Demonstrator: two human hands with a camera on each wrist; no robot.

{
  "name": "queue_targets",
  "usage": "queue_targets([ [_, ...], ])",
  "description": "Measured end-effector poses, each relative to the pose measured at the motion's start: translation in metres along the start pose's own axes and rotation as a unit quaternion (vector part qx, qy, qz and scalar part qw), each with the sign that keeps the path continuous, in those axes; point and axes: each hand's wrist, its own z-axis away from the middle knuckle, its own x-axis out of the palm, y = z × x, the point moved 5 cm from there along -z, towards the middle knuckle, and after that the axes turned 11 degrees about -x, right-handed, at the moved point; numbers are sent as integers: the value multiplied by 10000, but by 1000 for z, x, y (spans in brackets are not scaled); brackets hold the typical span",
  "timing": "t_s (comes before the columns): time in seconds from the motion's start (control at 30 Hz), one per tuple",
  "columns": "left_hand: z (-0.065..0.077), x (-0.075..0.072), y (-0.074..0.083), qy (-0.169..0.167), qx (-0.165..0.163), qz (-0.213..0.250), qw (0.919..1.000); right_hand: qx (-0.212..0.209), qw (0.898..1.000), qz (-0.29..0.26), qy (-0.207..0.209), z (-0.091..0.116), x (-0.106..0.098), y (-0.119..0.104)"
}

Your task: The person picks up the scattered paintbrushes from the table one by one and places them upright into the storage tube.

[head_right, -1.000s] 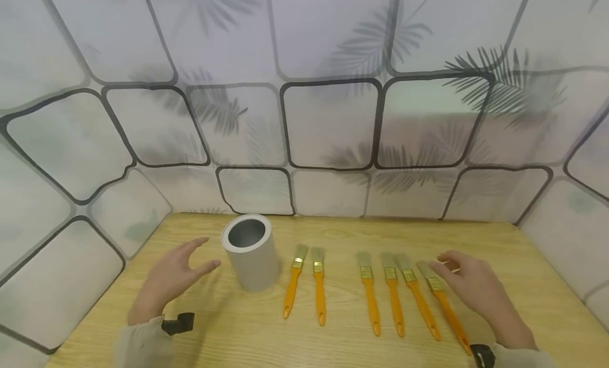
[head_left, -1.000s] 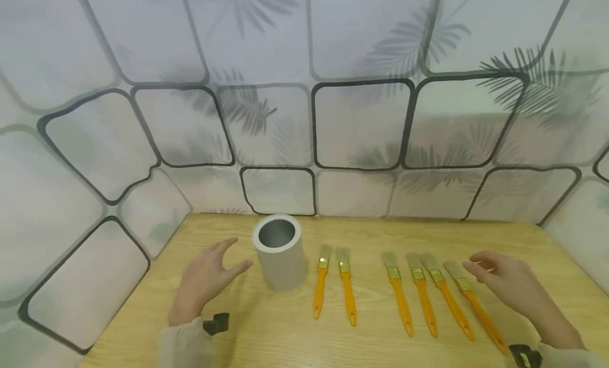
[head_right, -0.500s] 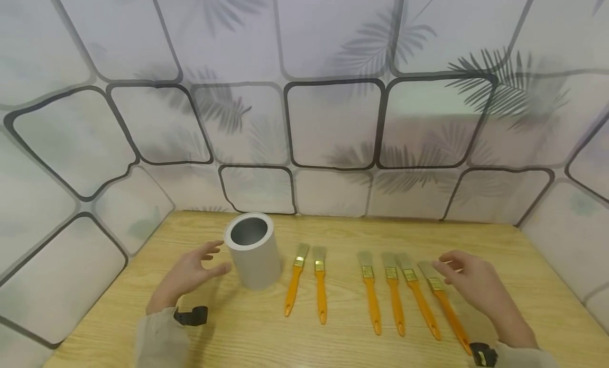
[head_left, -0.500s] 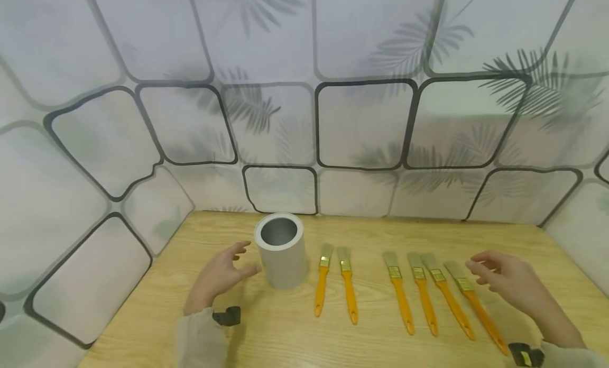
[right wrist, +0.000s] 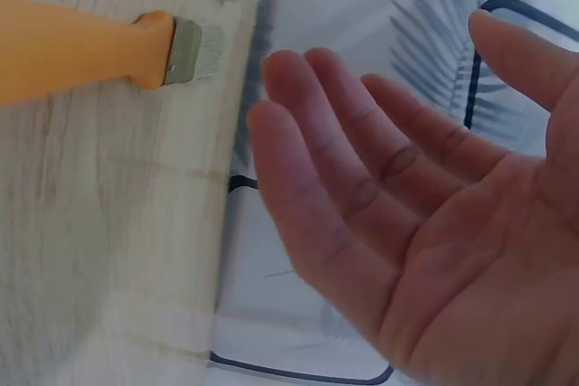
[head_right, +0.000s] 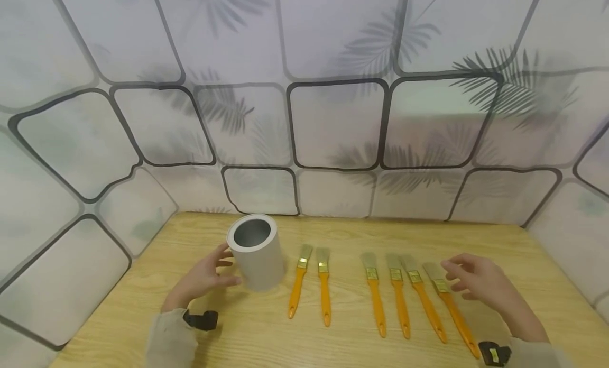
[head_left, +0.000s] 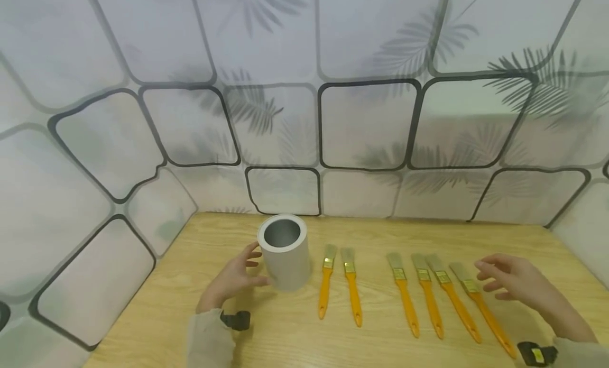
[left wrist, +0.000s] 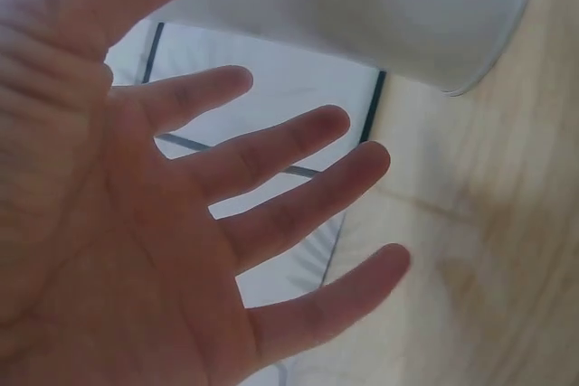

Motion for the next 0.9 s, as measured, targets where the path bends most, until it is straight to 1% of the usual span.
queue_targets([
  [0.1,-1,3,-2,-25,-51,49,10000,259,9989,-303,-265,-3,-1,9],
  [0.2,-2,5,-4,25,-91,117,9999,561,9963,-510,-402,-3,-2,16],
  [0.37,-5,10,0,68,29,66,10000,863,9931,-677,-406,-1,-6,25],
  [0.5,-6,14,3,41,-78,62,9999,1111,9889,-878,-439,3,-5,32],
  [0.6,-5,16,4,31,-215,80,9997,1283,9855,-993,-494,6,-3,36],
  [0.77,-5,17,3,14,-245,108,9996,1437,9825,-1044,-553,7,0,41],
  [0.9,-6,18,1,29,-174,129,9998,1447,9818,-1101,-556,7,3,45],
])
